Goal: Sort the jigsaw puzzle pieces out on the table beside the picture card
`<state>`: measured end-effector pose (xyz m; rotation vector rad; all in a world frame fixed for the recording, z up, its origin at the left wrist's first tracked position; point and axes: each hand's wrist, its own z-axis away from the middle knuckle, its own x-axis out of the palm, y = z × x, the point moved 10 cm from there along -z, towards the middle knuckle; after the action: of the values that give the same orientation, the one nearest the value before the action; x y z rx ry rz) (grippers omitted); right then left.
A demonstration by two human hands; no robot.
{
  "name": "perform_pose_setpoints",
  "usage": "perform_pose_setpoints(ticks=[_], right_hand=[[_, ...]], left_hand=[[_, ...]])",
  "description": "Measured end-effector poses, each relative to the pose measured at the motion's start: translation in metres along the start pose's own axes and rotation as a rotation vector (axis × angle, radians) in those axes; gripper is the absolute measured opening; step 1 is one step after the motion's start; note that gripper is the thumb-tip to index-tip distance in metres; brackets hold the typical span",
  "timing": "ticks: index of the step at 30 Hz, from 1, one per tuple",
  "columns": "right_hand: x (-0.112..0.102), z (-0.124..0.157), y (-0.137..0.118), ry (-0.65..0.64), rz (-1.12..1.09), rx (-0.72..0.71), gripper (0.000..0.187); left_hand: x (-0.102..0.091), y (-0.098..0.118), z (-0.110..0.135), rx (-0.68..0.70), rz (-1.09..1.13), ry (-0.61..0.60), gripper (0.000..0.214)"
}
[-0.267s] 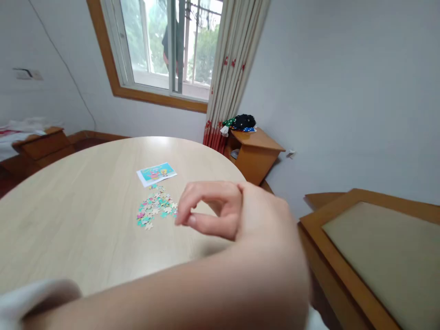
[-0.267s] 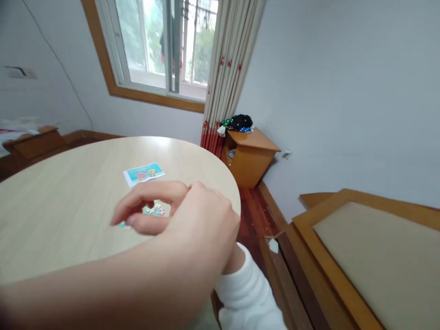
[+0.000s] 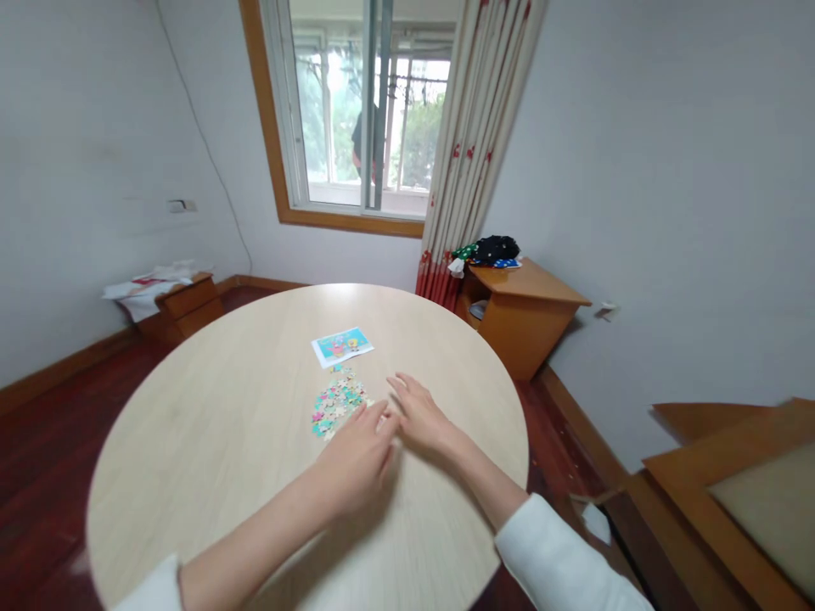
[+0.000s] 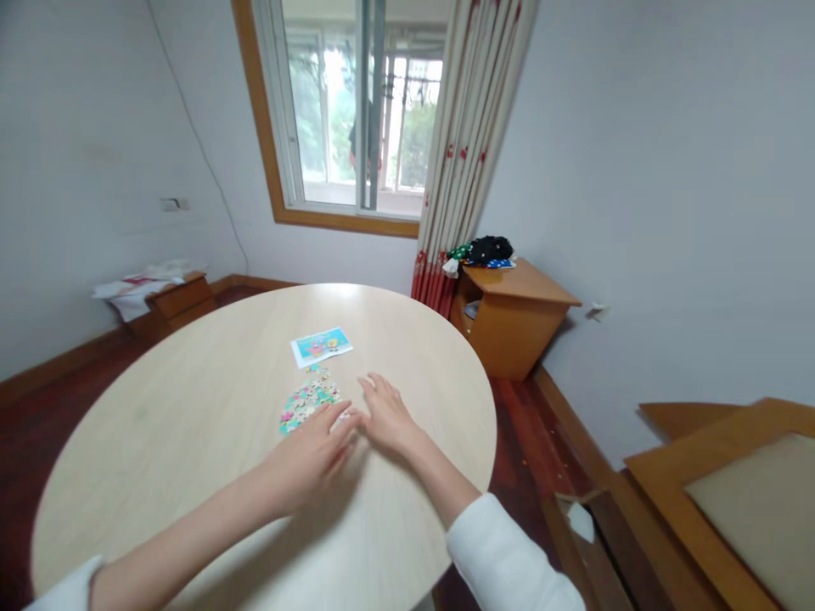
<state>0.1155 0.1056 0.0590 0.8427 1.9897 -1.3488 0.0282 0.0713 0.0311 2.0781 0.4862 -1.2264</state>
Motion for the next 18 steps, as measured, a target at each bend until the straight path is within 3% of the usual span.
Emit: perform_pose_setpoints(ticks=[2,4,6,12,18], right_hand=[[0.043,-0.002,0.031,-0.235,0.126,0.071,0.068],[0.069,-0.002,0.05,-0.321,0.215,0.11,0.075],[0.085,-0.004,0.051,-0.333,0.253,0.076,0.074],[0.124,-0.029,0.02,-0.279,0.192,-0.096,0.052],[0.122,-0.053,0.004,-0.099,-0.123,-0.242,0.026]], left_hand=[[0.0,-0.044,0.023,-0.17,-0.084,-0.033,0.049],[0.006,-0.088,0.044,-0.371,-0.144,-0.048,0.063],[0.013,-0.112,0.052,-0.441,-0.179,-0.053,0.072],[0.022,-0.118,0.022,-0.363,-0.068,0.057,0.051],[0.007,-0.125,0.009,-0.247,0.118,0.283,0.043]])
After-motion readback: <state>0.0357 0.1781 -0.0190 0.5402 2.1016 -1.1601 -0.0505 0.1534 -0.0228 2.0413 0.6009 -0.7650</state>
